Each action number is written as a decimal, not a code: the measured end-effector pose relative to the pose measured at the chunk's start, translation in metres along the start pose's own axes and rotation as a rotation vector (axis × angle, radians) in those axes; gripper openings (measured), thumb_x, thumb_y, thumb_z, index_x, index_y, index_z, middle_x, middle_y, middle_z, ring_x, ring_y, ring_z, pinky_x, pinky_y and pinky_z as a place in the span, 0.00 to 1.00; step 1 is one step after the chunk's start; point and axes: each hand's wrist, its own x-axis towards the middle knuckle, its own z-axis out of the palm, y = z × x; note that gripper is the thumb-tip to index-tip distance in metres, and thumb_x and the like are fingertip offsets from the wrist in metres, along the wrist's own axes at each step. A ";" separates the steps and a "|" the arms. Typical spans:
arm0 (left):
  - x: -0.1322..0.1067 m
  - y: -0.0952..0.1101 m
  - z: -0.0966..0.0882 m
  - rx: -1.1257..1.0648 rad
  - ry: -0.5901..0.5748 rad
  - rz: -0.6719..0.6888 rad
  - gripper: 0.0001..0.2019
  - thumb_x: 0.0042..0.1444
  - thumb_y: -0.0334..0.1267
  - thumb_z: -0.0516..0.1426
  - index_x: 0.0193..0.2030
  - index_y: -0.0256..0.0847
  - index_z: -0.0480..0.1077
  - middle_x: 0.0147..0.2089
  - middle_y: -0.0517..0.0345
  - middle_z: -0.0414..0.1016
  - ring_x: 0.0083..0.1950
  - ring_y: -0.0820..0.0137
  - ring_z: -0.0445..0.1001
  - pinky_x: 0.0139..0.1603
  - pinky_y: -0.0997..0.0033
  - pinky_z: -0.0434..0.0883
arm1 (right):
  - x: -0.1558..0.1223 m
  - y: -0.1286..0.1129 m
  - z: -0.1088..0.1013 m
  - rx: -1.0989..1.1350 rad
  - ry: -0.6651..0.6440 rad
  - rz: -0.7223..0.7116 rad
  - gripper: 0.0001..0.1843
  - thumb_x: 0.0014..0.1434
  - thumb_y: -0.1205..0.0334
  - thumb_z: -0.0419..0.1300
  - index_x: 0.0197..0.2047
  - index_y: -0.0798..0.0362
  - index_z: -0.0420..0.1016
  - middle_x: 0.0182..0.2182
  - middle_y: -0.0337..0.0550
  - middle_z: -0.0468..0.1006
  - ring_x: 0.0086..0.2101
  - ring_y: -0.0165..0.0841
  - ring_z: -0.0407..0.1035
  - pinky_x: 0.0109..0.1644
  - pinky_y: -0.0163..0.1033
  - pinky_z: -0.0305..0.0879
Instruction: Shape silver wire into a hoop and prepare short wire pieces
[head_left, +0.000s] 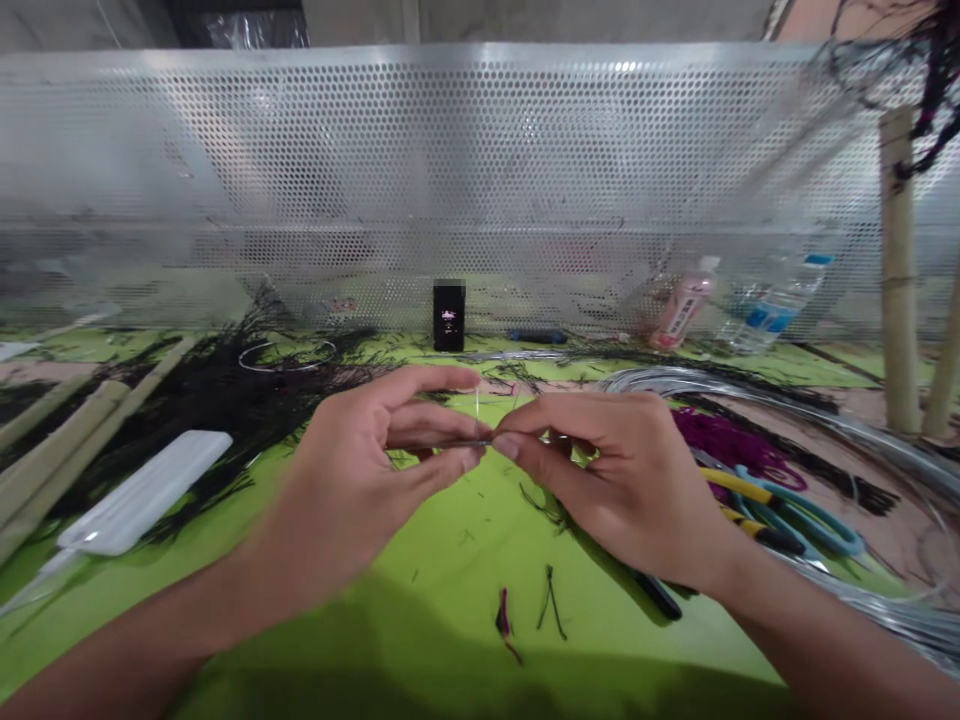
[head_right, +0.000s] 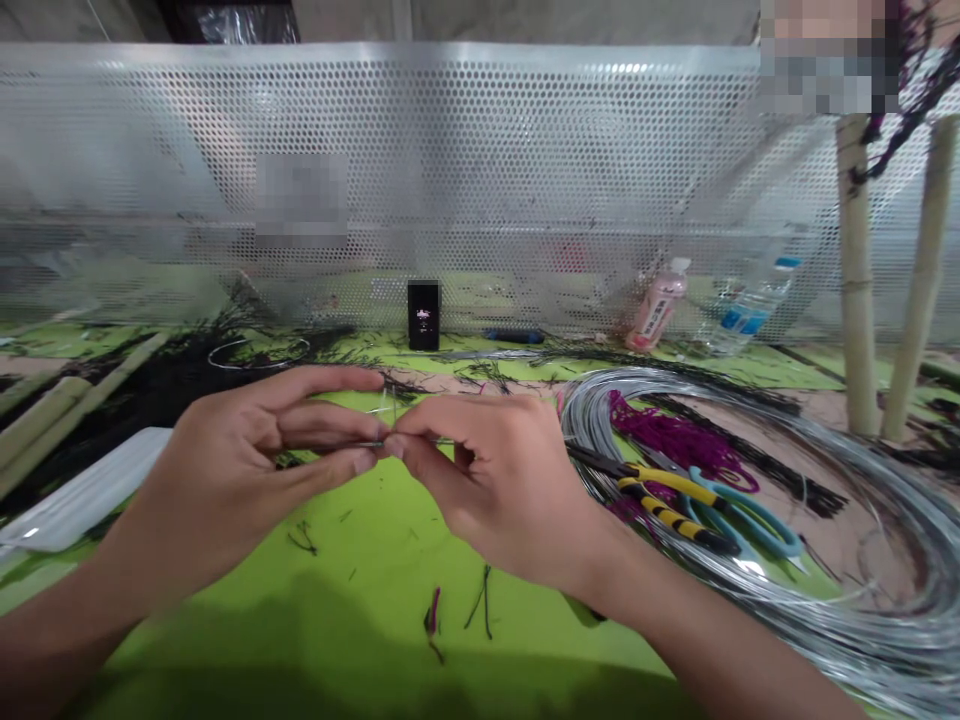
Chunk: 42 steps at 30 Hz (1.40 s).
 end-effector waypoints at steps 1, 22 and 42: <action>0.000 -0.001 0.001 -0.045 0.017 -0.008 0.21 0.58 0.37 0.69 0.58 0.51 0.76 0.40 0.65 0.88 0.43 0.67 0.88 0.39 0.84 0.83 | 0.000 -0.002 -0.001 -0.012 0.012 0.003 0.09 0.67 0.68 0.63 0.35 0.54 0.82 0.26 0.35 0.81 0.24 0.25 0.69 0.28 0.35 0.58; 0.010 -0.001 -0.022 0.356 -0.164 0.440 0.08 0.65 0.31 0.60 0.41 0.47 0.80 0.42 0.61 0.86 0.41 0.71 0.86 0.40 0.78 0.79 | 0.001 0.003 0.003 0.051 0.001 0.009 0.09 0.66 0.71 0.63 0.34 0.55 0.82 0.29 0.37 0.83 0.27 0.26 0.71 0.30 0.35 0.59; 0.000 -0.005 -0.016 0.996 0.048 0.856 0.11 0.68 0.31 0.58 0.36 0.48 0.78 0.34 0.62 0.85 0.33 0.68 0.84 0.36 0.70 0.78 | 0.001 -0.008 -0.005 0.155 -0.110 0.165 0.11 0.68 0.66 0.61 0.33 0.53 0.80 0.24 0.34 0.77 0.25 0.25 0.65 0.27 0.35 0.57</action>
